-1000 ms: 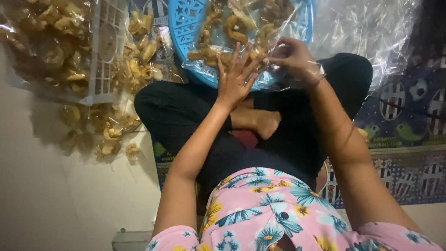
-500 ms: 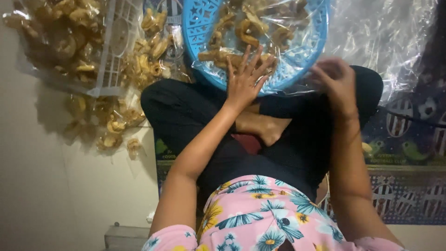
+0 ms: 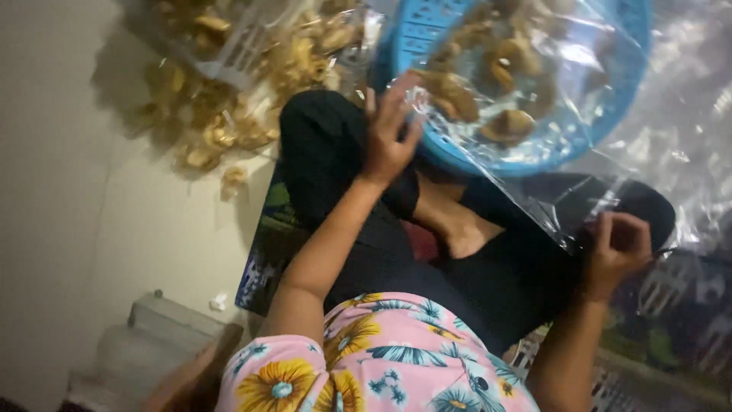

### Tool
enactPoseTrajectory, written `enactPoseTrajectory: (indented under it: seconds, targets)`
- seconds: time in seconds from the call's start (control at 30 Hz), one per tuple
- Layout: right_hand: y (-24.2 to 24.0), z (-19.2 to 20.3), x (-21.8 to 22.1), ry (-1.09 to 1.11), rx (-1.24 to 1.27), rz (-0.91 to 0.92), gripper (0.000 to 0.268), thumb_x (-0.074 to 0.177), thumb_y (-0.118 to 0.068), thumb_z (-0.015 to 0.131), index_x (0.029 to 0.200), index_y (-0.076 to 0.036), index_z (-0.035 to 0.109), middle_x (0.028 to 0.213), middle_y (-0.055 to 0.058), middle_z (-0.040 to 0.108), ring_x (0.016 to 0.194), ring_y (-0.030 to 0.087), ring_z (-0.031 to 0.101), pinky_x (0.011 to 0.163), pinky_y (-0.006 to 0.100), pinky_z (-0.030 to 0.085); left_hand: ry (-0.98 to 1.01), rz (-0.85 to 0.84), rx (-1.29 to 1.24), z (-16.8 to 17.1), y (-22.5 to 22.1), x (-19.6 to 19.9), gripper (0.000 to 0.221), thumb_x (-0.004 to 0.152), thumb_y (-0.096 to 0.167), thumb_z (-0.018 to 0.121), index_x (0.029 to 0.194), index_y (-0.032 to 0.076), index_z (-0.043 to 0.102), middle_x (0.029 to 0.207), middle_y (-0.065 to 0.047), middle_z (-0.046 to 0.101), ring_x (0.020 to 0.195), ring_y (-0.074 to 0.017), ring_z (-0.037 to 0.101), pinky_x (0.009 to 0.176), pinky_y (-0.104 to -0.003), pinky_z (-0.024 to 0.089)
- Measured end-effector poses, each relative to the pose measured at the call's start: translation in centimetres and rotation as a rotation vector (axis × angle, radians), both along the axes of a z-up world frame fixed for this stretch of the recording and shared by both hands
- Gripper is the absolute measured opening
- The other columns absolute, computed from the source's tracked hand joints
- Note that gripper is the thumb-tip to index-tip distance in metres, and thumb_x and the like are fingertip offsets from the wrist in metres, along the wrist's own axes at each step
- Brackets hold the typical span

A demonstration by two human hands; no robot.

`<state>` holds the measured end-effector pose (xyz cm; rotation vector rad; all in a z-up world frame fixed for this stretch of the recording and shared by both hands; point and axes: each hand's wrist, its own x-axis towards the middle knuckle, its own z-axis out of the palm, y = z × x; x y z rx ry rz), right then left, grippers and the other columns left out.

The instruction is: A person sitting on the floor manually packages snacks by picking them from a tray and placing them into individual plastic bags.

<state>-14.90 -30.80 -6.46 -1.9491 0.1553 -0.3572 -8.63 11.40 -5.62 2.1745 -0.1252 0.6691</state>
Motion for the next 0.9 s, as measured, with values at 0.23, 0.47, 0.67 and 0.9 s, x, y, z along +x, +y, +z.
enactPoseTrajectory:
  seconds: [0.23, 0.47, 0.67, 0.9]
  targets:
    - [0.1, -1.7, -0.1, -0.167, -0.248, 0.104, 0.019, 0.119, 0.004, 0.080, 0.107, 0.010, 0.067, 0.097, 0.023, 0.069, 0.085, 0.029, 0.065, 0.078, 0.038, 0.054, -0.157, 0.531, -0.014, -1.6, 19.7, -0.6, 0.029, 0.107, 0.017, 0.058, 0.135, 0.011, 0.055, 0.134, -0.012, 0.062, 0.128, -0.0301, 0.061, 0.113, -0.043, 0.049]
    - [0.5, -1.5, -0.3, -0.159, -0.251, 0.065, 0.019, 0.121, 0.004, 0.079, 0.108, 0.012, 0.067, 0.101, 0.024, 0.070, 0.089, 0.029, 0.067, 0.081, 0.037, 0.057, 0.271, 0.689, 0.044, -6.3, 34.9, 1.9, 0.068, 0.106, 0.026, 0.081, 0.155, 0.021, 0.034, 0.159, -0.016, 0.041, 0.147, -0.0387, 0.043, 0.118, -0.054, 0.045]
    - [0.7, -1.8, -0.1, -0.128, -0.164, 0.062, 0.017, 0.122, 0.006, 0.077, 0.111, 0.012, 0.066, 0.099, 0.024, 0.070, 0.084, 0.027, 0.067, 0.076, 0.034, 0.056, 0.780, 0.712, 0.054, -5.8, 34.7, 5.3, 0.095, 0.101, 0.060, 0.084, 0.162, 0.027, 0.020, 0.169, -0.020, 0.011, 0.153, -0.0480, 0.020, 0.120, -0.068, 0.026]
    - [-0.1, -2.6, 0.0, -0.196, -0.267, 0.089, 0.020, 0.122, 0.003, 0.079, 0.109, 0.013, 0.067, 0.101, 0.025, 0.070, 0.087, 0.030, 0.067, 0.078, 0.037, 0.056, 0.357, 0.533, 0.069, -9.0, 36.9, 4.4, 0.060, 0.099, 0.004, 0.076, 0.149, 0.014, 0.045, 0.144, -0.022, 0.045, 0.130, -0.0386, 0.057, 0.108, -0.046, 0.056]
